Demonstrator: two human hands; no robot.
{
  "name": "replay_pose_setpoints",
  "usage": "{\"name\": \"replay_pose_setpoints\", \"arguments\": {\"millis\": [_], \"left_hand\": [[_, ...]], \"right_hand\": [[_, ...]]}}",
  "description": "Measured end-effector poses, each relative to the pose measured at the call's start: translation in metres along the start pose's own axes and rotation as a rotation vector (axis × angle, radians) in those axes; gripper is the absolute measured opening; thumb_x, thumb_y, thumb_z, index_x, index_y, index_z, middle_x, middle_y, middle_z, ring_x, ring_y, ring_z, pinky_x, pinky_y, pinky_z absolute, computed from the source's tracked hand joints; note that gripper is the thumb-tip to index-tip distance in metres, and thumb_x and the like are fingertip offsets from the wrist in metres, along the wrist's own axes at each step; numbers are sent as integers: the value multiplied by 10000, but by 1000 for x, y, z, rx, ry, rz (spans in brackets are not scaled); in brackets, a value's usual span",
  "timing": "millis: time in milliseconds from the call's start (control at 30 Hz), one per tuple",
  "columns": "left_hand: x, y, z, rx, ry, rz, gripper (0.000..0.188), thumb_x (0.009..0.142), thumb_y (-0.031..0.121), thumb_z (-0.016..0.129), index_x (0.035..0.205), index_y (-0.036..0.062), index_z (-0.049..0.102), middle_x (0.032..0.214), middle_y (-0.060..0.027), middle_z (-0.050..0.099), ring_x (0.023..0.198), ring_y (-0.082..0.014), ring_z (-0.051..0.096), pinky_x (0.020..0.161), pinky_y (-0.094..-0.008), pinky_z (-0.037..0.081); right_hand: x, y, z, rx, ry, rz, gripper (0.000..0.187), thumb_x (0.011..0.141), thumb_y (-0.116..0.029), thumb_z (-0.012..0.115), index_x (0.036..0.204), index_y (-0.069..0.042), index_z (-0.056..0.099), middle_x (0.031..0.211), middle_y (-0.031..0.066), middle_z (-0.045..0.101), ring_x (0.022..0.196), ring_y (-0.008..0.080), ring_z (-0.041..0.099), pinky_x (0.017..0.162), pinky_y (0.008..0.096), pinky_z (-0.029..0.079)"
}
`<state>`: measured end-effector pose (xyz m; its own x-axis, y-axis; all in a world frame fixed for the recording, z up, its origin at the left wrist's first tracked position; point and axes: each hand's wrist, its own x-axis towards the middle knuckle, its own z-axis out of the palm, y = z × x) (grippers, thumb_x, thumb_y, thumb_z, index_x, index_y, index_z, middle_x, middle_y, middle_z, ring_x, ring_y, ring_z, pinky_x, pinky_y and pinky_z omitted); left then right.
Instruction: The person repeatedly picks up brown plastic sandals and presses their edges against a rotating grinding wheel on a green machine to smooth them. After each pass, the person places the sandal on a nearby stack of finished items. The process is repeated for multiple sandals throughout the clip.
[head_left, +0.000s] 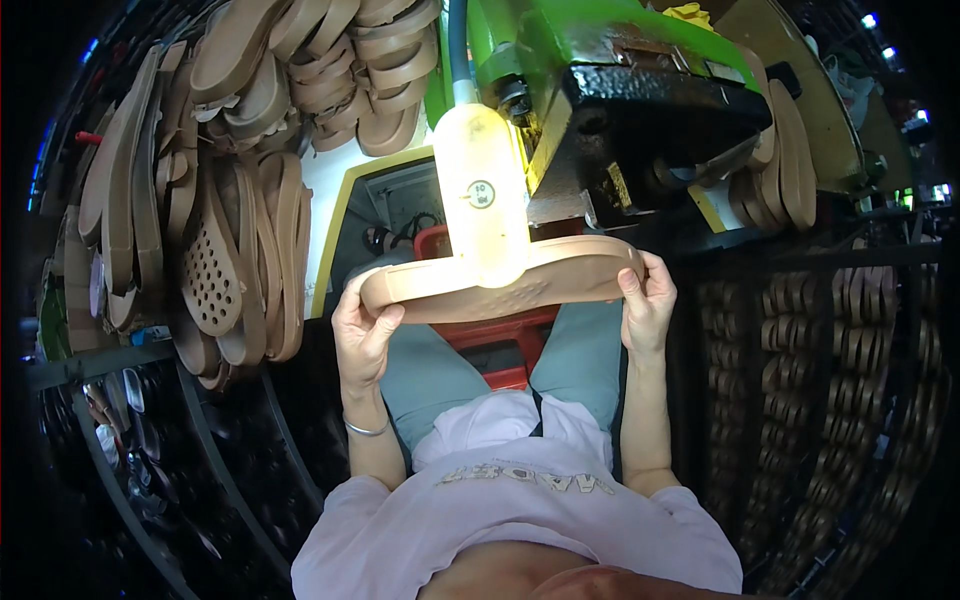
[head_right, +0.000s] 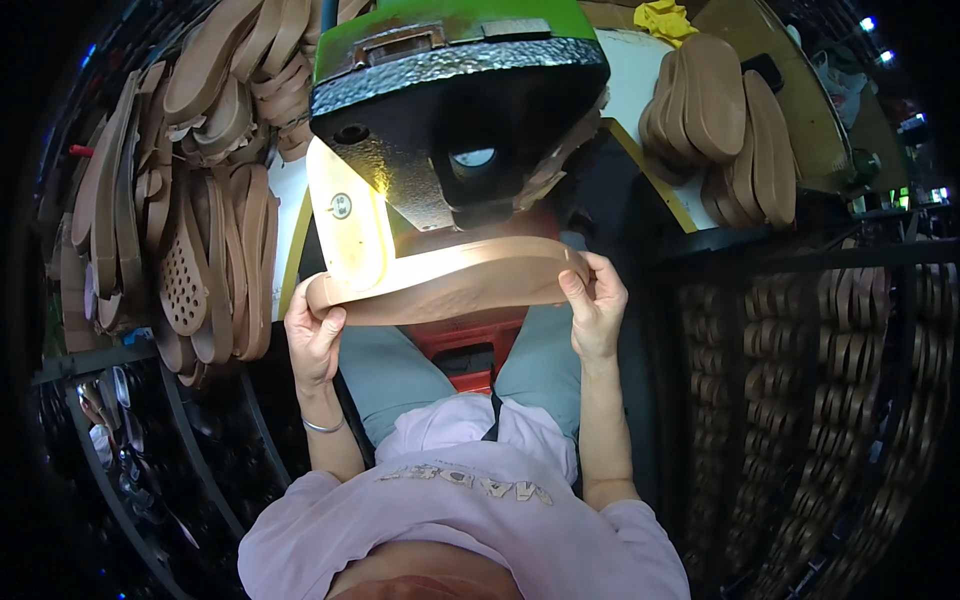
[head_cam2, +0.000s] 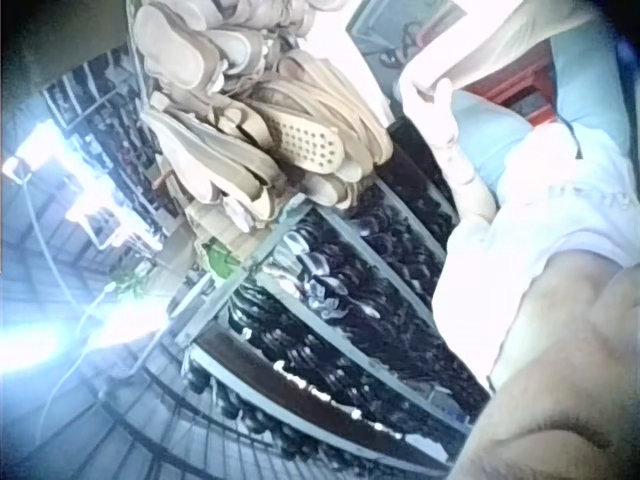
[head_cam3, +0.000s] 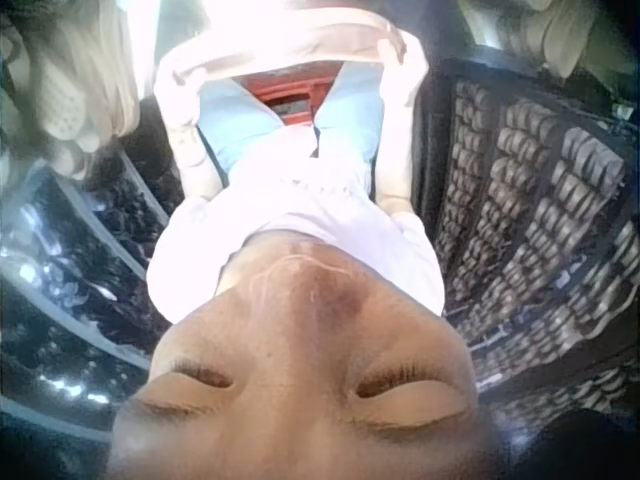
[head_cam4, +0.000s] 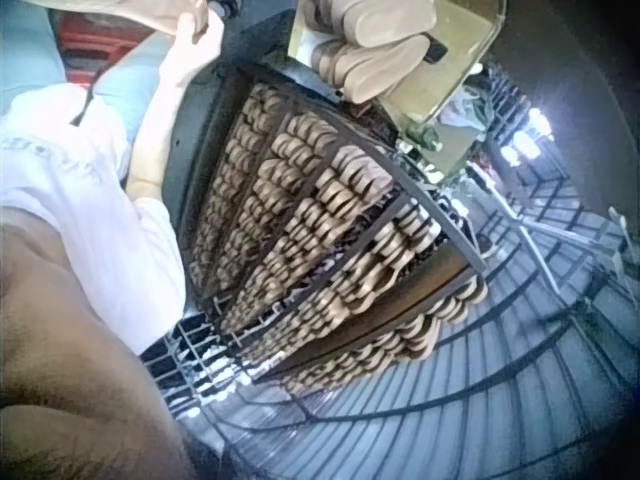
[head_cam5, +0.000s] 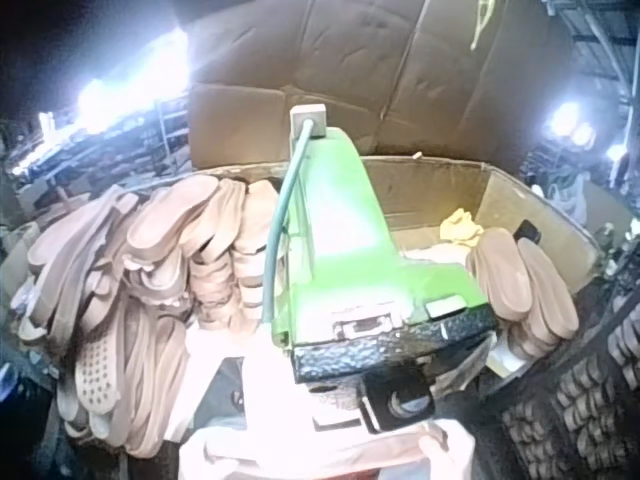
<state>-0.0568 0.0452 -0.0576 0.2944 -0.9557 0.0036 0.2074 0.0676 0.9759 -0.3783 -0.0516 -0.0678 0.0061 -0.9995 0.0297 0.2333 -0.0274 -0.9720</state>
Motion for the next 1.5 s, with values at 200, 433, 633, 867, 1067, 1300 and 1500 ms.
{"name": "replay_pose_setpoints", "arguments": {"millis": [200,433,633,867,1067,1300,1500], "left_hand": [[3,-13,12,-87,33,-9,403,810,-5,678,1187,-13,537,1115,-70,581,1049,-161,555,959,-304,417],[8,0,23,-27,-15,-24,435,820,14,654,1223,-39,501,1136,-89,586,1040,-154,563,933,-287,432],[20,16,49,49,-44,35,425,798,12,639,1196,-70,514,1086,-96,617,987,-138,589,891,-262,444],[16,15,37,-3,45,27,432,786,74,648,1163,-105,533,1056,-118,631,960,-154,607,889,-270,455],[3,16,10,-37,135,5,419,777,94,643,1136,-104,557,1031,-117,630,931,-149,597,867,-263,447],[-31,6,-24,-89,215,-140,493,754,161,665,1151,-91,518,1025,-120,608,944,-161,585,872,-274,441],[-73,-4,-39,-184,211,-253,500,748,163,708,1140,-77,513,1035,-122,608,951,-165,591,881,-278,448]], "right_hand": [[1,-3,-12,-1,6,-32,294,863,-145,694,1079,21,585,894,39,623,740,73,568,590,209,476],[5,-14,-15,0,41,-17,277,883,-142,663,1090,21,578,877,39,621,673,63,550,518,196,426],[16,-29,-18,-6,134,3,280,900,-155,624,1102,27,559,836,46,628,539,40,514,385,164,346],[14,-32,-6,14,106,9,204,886,-108,609,1031,26,554,798,49,615,515,25,492,366,160,327],[9,-32,20,49,41,63,190,871,-72,613,1025,25,560,804,34,607,593,22,512,456,150,377],[8,-31,54,75,-67,70,246,820,-2,649,1046,43,561,944,98,648,835,114,611,731,231,490],[19,-45,100,156,-215,31,268,804,115,561,1020,10,442,1072,147,579,921,160,605,797,256,500]]}}
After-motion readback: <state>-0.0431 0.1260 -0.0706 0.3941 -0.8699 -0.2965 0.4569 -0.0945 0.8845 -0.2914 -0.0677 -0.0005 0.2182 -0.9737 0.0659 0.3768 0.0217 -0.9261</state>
